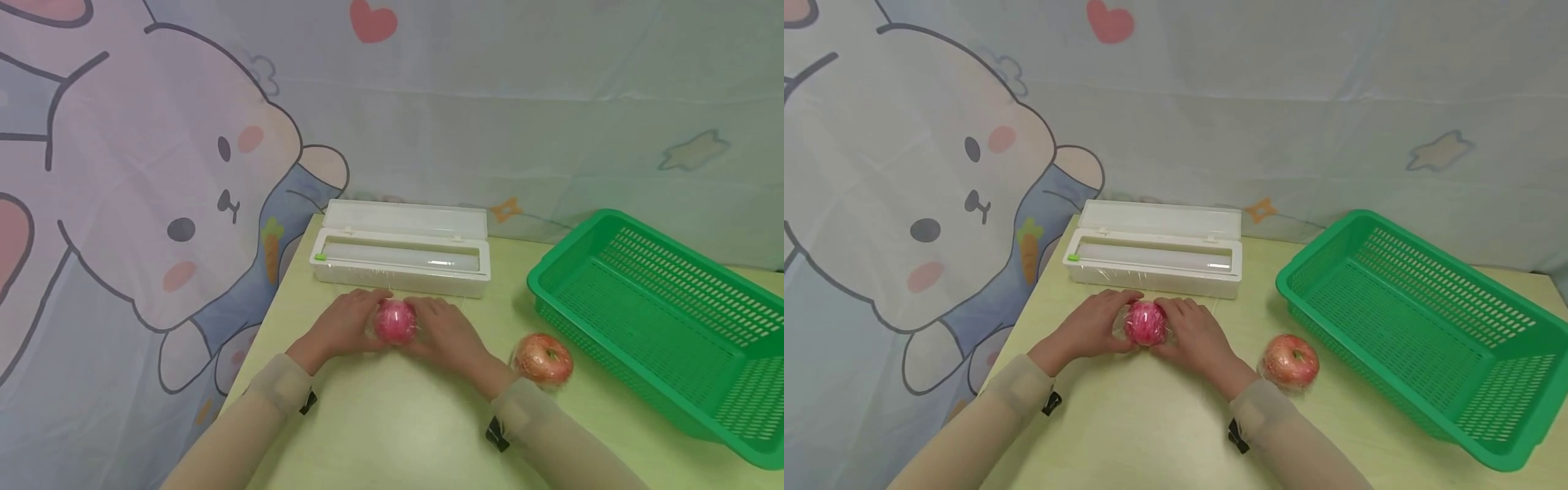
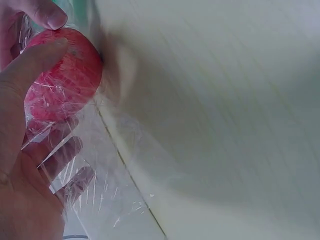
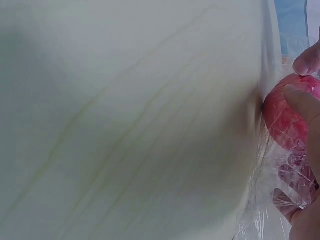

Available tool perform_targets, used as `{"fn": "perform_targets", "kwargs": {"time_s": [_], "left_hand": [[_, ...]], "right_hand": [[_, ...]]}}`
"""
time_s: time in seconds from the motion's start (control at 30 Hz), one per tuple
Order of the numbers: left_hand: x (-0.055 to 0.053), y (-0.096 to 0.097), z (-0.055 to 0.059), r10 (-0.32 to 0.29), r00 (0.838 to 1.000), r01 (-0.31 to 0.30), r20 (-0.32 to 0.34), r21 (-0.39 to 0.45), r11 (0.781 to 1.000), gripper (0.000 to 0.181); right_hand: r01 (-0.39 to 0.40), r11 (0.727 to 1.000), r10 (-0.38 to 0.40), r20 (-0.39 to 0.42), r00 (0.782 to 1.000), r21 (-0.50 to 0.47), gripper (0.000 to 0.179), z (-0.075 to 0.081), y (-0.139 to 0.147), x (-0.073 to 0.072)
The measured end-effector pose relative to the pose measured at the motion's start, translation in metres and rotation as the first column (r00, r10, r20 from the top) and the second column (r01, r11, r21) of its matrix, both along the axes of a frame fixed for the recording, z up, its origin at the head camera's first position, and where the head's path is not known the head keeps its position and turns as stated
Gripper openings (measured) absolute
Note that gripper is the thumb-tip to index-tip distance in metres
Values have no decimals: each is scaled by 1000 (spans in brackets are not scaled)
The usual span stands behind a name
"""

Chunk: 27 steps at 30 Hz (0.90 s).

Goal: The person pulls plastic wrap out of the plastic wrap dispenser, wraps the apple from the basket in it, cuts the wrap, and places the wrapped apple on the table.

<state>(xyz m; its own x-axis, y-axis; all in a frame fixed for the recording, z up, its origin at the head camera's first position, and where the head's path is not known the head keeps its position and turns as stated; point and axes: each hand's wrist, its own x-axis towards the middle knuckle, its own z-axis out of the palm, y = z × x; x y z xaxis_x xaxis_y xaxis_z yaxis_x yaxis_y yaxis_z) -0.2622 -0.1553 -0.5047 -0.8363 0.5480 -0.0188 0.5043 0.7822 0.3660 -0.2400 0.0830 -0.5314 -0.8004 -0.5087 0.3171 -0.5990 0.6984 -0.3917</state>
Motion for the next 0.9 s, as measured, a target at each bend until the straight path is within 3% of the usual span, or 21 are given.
{"fn": "perform_targets", "kwargs": {"time_s": [0.1,0.37,0.73,0.9], "left_hand": [[0,-1,0,-1,1000,1,-23,2,1000,89],[3,0,-7,-15,987,21,-163,36,999,80],[7,-1,-7,-4,989,12,-145,54,998,79],[8,-4,-10,-16,985,25,-170,56,998,80]], "right_hand": [[-2,1000,2,10,1000,-16,75,-1,1,-1],[2,1000,-2,18,1000,17,79,-2,3,-6],[-4,1000,4,1,1000,13,80,-4,5,-6],[-5,1000,5,-37,999,0,84,-5,6,-5]]}}
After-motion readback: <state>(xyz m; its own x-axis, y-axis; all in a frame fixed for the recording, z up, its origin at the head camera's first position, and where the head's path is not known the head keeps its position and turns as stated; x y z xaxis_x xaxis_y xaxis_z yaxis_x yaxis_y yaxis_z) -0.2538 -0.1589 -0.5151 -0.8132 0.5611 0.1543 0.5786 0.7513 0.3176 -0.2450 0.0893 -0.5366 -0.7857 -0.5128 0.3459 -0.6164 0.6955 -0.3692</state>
